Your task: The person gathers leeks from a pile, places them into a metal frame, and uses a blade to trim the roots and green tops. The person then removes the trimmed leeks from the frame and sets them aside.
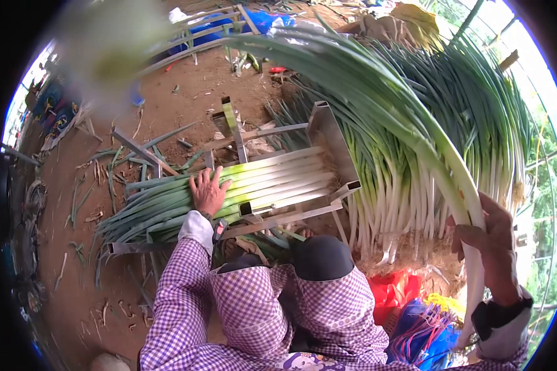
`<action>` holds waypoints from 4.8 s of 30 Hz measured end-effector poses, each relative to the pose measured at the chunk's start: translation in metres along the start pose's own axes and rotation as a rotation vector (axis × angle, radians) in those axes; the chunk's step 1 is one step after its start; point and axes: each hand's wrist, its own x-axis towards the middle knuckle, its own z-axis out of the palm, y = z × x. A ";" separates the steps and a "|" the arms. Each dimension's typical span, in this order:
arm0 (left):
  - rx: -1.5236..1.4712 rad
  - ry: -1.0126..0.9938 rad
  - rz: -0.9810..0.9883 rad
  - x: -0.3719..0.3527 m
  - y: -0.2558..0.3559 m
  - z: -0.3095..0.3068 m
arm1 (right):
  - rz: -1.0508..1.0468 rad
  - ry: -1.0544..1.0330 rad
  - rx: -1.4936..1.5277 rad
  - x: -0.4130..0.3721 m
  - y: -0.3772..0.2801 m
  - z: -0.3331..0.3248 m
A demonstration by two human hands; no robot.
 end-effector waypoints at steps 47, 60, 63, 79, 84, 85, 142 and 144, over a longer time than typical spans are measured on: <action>-0.538 0.050 -0.073 0.000 -0.012 -0.007 | -0.809 -0.747 -0.322 0.401 0.170 0.436; -0.143 0.156 0.028 0.022 0.011 -0.045 | -0.640 -0.749 -0.448 0.384 0.151 0.427; -0.245 0.107 0.102 0.045 0.000 -0.020 | -0.628 -0.754 -0.446 0.382 0.146 0.425; -0.104 0.053 0.110 0.045 -0.003 0.003 | -0.936 -0.099 -0.367 0.362 0.167 0.460; -0.115 0.019 0.077 0.047 -0.001 0.001 | -1.105 -0.104 -0.222 0.392 0.186 0.468; -0.112 0.012 0.067 0.047 -0.001 0.001 | -1.090 -0.124 -0.245 0.394 0.188 0.470; -0.236 0.098 0.065 0.066 -0.019 0.003 | -0.712 -0.448 -0.320 0.392 0.165 0.441; -0.206 0.133 0.061 0.061 -0.014 0.005 | -0.606 -0.502 -0.275 0.391 0.161 0.436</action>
